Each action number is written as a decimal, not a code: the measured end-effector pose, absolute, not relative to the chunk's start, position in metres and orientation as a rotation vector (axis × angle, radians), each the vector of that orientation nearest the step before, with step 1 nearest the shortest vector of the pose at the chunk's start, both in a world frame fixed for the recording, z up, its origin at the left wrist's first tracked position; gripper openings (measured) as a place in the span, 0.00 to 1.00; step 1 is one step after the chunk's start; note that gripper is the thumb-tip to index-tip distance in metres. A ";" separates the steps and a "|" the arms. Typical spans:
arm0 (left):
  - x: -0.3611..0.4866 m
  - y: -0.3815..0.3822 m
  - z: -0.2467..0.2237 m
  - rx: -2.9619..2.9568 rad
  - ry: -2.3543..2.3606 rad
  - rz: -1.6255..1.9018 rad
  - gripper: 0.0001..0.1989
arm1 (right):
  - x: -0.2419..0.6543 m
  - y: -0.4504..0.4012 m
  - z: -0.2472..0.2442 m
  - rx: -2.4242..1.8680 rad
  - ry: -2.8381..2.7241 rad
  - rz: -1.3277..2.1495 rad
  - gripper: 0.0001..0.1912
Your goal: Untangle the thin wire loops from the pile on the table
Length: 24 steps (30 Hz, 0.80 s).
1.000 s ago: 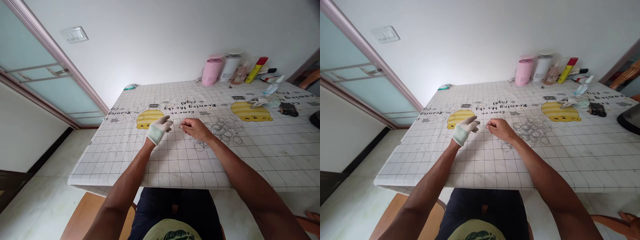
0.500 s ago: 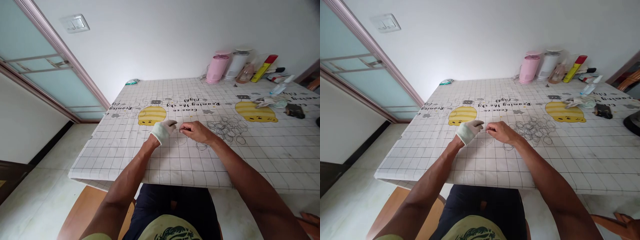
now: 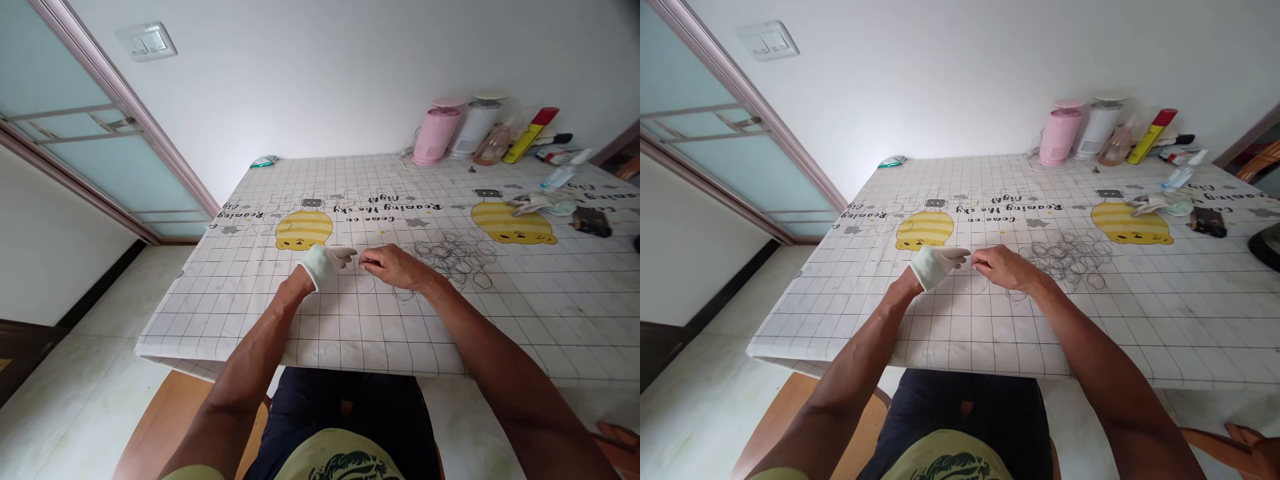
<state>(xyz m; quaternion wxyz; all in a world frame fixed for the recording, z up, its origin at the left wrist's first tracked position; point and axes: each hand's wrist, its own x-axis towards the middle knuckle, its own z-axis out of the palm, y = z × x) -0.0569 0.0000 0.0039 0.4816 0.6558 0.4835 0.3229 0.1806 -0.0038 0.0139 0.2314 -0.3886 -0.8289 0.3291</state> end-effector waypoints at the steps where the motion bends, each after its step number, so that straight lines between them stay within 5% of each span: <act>1: -0.058 -0.001 0.004 1.643 1.159 0.782 0.15 | 0.181 -0.004 0.014 -1.063 -2.280 0.905 0.09; 8: -0.047 0.008 0.018 1.600 1.330 0.915 0.08 | 0.183 -0.001 0.014 -1.144 -2.181 0.820 0.11; 16: -0.035 -0.006 0.021 1.279 1.128 0.731 0.21 | 0.187 0.005 0.018 -1.204 -1.917 0.621 0.12; 24: -0.019 -0.004 0.015 1.177 1.213 0.576 0.11 | 0.188 0.007 0.012 -1.124 -1.995 0.547 0.13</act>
